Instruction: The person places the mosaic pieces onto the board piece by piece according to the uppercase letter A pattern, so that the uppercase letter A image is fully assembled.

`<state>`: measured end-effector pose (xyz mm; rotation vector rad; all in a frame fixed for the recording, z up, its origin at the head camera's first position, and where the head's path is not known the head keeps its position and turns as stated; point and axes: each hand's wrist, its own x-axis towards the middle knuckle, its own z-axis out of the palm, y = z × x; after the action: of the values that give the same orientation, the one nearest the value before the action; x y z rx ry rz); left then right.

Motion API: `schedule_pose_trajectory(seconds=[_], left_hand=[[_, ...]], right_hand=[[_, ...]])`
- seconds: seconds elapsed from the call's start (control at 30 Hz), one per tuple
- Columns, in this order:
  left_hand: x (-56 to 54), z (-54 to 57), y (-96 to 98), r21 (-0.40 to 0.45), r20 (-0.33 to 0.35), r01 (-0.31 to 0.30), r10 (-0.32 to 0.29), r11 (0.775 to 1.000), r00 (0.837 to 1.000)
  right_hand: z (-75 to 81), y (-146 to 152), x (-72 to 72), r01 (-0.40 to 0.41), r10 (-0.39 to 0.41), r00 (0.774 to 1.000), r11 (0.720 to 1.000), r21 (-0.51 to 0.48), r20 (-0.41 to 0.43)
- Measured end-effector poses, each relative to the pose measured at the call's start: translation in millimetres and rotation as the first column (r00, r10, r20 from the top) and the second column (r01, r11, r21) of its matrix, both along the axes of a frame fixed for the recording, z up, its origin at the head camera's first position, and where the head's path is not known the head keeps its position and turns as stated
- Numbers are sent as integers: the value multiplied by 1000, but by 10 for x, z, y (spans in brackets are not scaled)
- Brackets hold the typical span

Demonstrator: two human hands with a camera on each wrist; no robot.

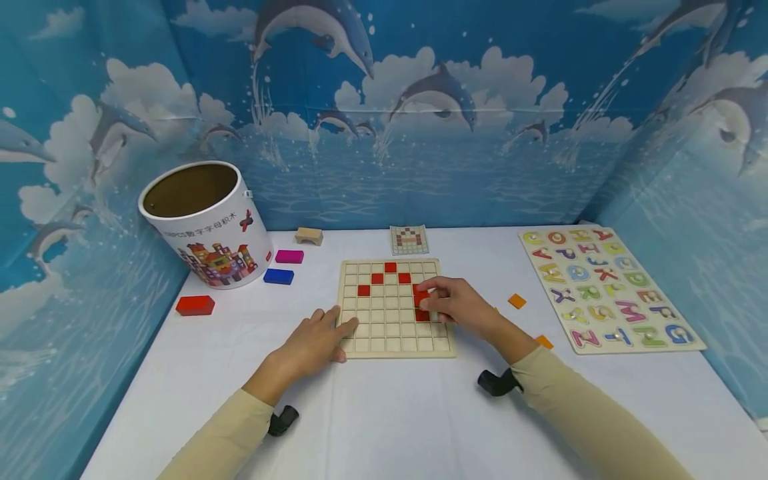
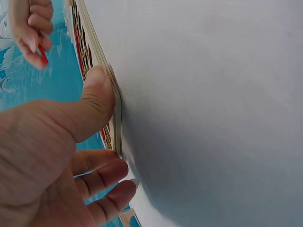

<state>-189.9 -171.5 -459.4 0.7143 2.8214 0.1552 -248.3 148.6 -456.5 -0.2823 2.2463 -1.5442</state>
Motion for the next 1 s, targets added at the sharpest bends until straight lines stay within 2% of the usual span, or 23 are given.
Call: schedule_pose_trajectory(seconds=[0.1, 0.23, 0.33, 0.43, 0.53, 0.63, 0.83, 1.0], left_hand=[[-3, -7, 6, -3, -2, 7, -7, 1000, 1000], [-4, 1, 15, -13, -5, 13, -13, 1000, 1000], [-1, 16, 20, -22, -14, 25, -25, 999, 1000], [2, 24, 22, -25, -24, 36, -37, 999, 999], [4, 26, 19, -32, -31, 41, -42, 999, 999], [7, 25, 11, -40, -44, 40, -41, 998, 998], [-4, 9, -4, -29, -61, 42, -43, 999, 997], [-3, 9, -10, -16, -45, 30, -30, 999, 999]], right_hand=[[-51, -306, -88, -24, 27, 999, 998, -66, 42], [-86, -664, -154, -31, 36, 998, 996, -85, 56], [-108, -872, -180, -35, 35, 999, 999, -21, 9], [-141, -1011, -202, -43, 57, 993, 991, 124, -105], [-168, -1098, -215, -30, 91, 972, 963, 268, -217], [-178, -1161, -222, -16, 120, 950, 941, 338, -288], [-182, -1213, -205, -4, 136, 934, 929, 371, -330], [-110, -1046, -168, 8, 106, 937, 946, 324, -334]])
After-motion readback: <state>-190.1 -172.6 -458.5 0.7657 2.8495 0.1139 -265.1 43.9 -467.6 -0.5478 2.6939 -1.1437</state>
